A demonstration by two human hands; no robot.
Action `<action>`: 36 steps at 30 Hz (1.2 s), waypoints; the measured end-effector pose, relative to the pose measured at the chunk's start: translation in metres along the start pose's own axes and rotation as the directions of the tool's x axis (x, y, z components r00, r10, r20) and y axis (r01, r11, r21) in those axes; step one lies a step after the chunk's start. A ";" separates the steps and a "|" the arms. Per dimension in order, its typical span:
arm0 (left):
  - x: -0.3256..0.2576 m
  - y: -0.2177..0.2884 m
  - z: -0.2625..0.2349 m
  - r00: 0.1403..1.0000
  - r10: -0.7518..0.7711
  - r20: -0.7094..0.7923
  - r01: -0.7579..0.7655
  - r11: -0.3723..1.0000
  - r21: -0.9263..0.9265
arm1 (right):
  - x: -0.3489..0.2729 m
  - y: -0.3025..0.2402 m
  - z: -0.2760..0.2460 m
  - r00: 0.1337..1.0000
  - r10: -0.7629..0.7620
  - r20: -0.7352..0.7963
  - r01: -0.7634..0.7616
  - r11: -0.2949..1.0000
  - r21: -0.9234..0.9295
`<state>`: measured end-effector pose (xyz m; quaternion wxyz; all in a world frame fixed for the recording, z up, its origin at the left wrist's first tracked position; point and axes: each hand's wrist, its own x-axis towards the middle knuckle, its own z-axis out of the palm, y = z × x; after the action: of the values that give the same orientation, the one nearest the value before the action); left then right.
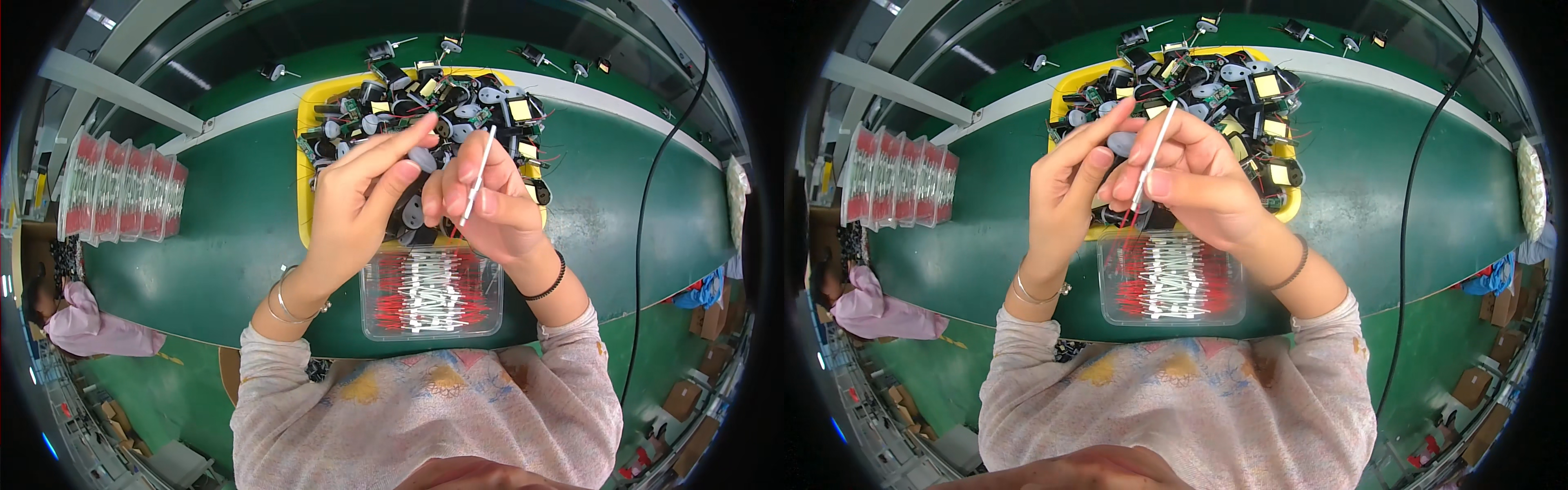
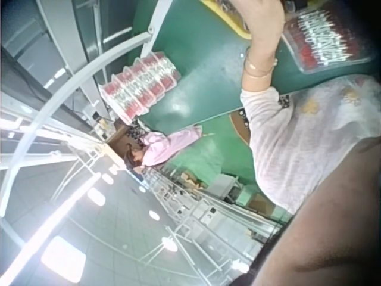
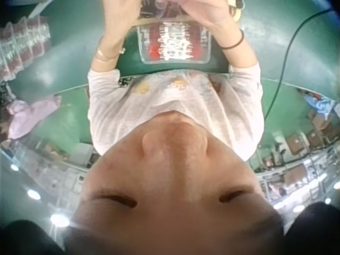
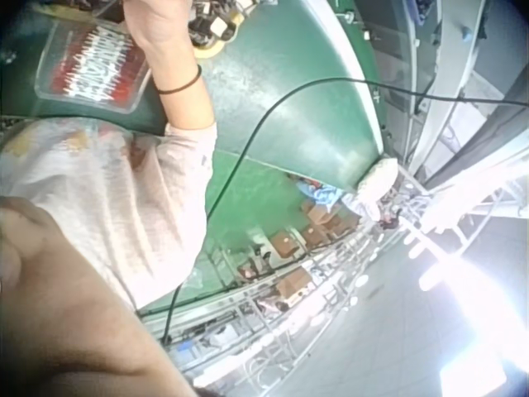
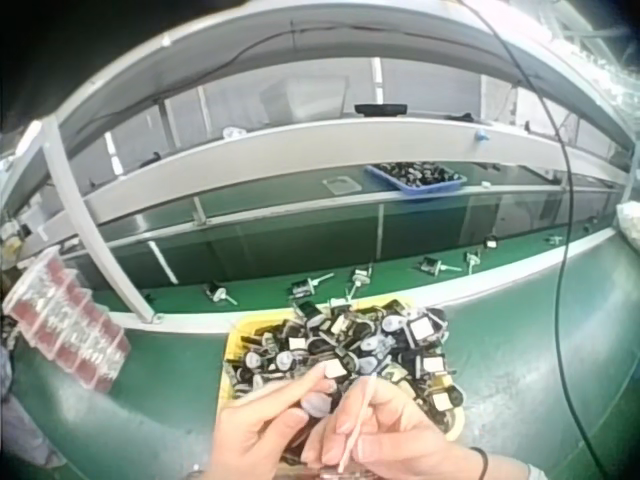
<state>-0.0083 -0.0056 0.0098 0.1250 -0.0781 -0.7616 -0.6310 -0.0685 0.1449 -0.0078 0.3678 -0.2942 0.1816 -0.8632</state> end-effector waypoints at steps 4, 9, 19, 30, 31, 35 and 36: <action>-0.001 0.007 0.004 0.969 -0.124 0.215 0.216 0.849 -0.482 | -0.003 -0.008 0.007 0.990 -0.027 -0.135 -0.008 0.968 -0.251; 0.005 -0.005 -0.001 0.984 0.010 0.177 0.072 0.890 -0.449 | -0.003 -0.014 0.012 0.990 -0.142 -0.022 0.132 0.960 -0.248; -0.004 -0.012 0.002 0.878 0.479 0.013 -0.463 0.856 -0.232 | -0.024 -0.045 0.050 0.818 -0.498 0.288 0.347 0.028 -0.937; -0.002 -0.007 0.007 0.825 0.565 -0.016 -0.561 0.815 -0.143 | -0.025 -0.045 0.051 0.816 -0.491 0.305 0.331 -0.035 -0.943; -0.002 -0.006 0.008 0.830 0.557 -0.021 -0.554 0.821 -0.139 | -0.025 -0.046 0.050 0.816 -0.485 0.313 0.334 -0.046 -0.942; -0.003 -0.006 0.008 0.834 0.552 -0.024 -0.551 0.827 -0.115 | -0.025 -0.051 0.059 0.847 -0.431 0.312 0.301 -0.096 -0.949; -0.002 -0.006 0.008 0.828 0.560 -0.018 -0.558 0.823 -0.104 | -0.026 -0.052 0.059 0.846 -0.430 0.315 0.298 -0.107 -0.948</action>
<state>-0.0088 0.0011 0.0018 0.2948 -0.3085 -0.6720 -0.6053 -0.0434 0.1927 0.0547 -0.2030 -0.4591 0.6556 -0.5641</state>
